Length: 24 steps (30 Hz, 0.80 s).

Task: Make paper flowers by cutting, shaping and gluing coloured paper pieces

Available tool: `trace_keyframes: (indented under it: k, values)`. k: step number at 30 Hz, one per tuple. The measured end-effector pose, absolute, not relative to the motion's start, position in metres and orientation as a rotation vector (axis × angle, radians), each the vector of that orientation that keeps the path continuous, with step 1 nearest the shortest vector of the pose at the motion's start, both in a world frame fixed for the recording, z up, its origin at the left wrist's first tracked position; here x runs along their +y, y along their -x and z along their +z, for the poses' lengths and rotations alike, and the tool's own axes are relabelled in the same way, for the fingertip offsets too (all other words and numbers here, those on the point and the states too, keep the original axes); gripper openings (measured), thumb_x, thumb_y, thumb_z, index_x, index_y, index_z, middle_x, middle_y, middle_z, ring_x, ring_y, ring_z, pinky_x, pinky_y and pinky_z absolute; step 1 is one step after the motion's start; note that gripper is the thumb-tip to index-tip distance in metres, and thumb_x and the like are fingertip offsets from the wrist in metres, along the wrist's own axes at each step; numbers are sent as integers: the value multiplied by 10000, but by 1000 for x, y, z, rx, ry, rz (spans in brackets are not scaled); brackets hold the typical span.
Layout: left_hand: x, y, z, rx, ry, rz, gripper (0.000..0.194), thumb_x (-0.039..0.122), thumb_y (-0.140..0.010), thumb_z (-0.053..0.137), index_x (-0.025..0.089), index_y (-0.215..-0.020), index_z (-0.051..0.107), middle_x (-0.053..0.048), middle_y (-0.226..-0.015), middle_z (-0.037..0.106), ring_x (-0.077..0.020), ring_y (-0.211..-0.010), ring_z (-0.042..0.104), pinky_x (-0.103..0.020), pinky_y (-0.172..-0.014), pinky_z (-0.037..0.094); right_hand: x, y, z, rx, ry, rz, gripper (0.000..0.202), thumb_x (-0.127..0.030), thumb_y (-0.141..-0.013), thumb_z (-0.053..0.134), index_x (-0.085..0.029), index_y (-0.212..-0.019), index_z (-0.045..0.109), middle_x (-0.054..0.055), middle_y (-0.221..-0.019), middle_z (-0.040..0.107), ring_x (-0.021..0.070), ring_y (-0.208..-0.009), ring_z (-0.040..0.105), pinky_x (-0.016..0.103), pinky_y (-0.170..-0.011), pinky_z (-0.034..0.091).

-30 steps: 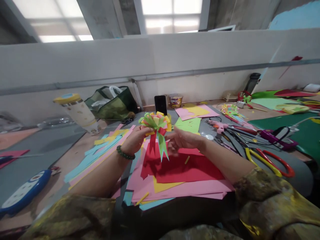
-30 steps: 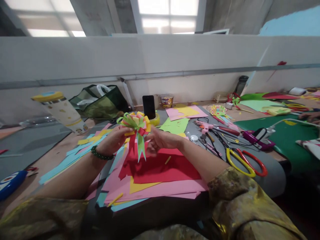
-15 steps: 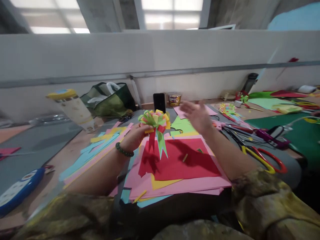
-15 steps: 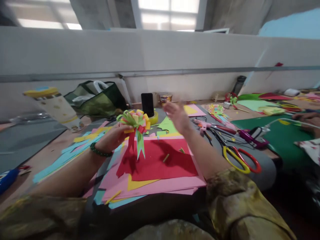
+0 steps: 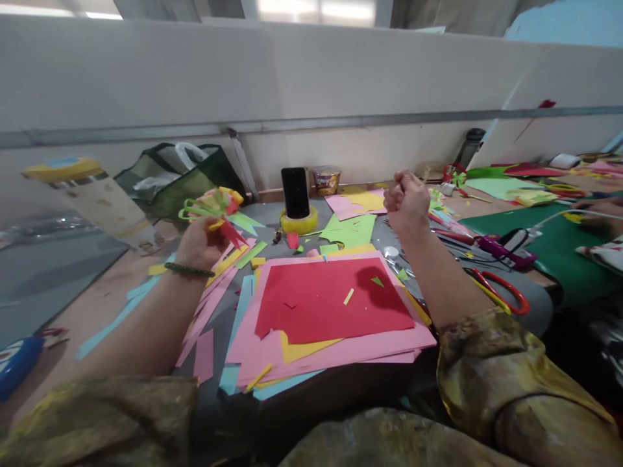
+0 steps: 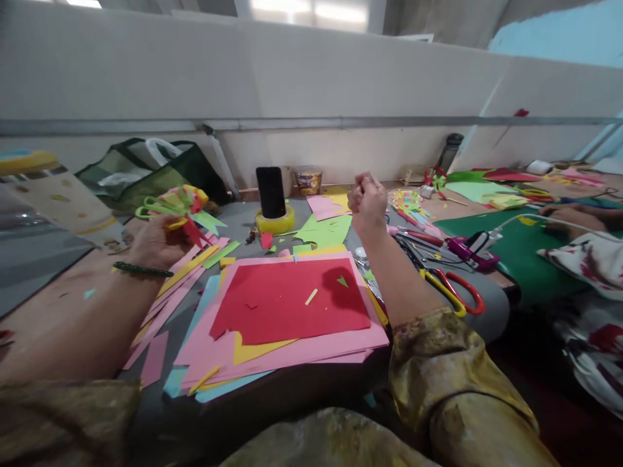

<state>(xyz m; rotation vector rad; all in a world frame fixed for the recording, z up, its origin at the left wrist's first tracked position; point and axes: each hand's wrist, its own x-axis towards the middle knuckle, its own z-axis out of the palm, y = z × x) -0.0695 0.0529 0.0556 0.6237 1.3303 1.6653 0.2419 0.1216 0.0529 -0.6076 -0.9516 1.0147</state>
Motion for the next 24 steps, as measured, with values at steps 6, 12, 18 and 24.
trace_keyframes:
  k: [6, 12, 18, 24]
  values:
    - [46, 30, 22, 1373, -824, 1221, 209, 28, -716, 664, 161, -652, 517, 64, -497, 540, -58, -423, 462, -150, -450, 391, 109, -232, 53, -1043, 622, 744, 378, -192, -1000, 456, -218, -624, 477, -123, -385, 257, 58, -322, 187, 167, -349, 163]
    - [42, 32, 19, 1554, -1165, 774, 328, 260, -562, 873, 181, -579, 556, 36, -431, 499, -108, -379, 429, -215, -415, 279, 92, -236, 70, -1533, 878, 650, 391, -300, -998, 511, -206, -619, 497, -110, -410, 303, 59, -366, 247, 197, -392, 222]
    - [35, 58, 50, 2084, -2140, 492, 503, 617, -783, 597, 175, -985, 728, -129, -835, 753, -347, -822, 702, -352, -643, 460, 89, -243, 99, -2326, 1692, 216, 232, -187, -974, 527, -129, -833, 703, 1, -659, 607, 130, -653, 575, 247, -578, 397]
    - [-5, 14, 40, 1576, -2574, 476, 415, 448, -898, 508, 184, -1147, 711, -111, -1087, 754, -271, -935, 691, -363, -805, 533, 110, -247, 81, -2481, 1888, 269, 281, -321, -963, 657, -153, -1188, 650, 83, -1169, 677, 219, -979, 679, 412, -836, 582]
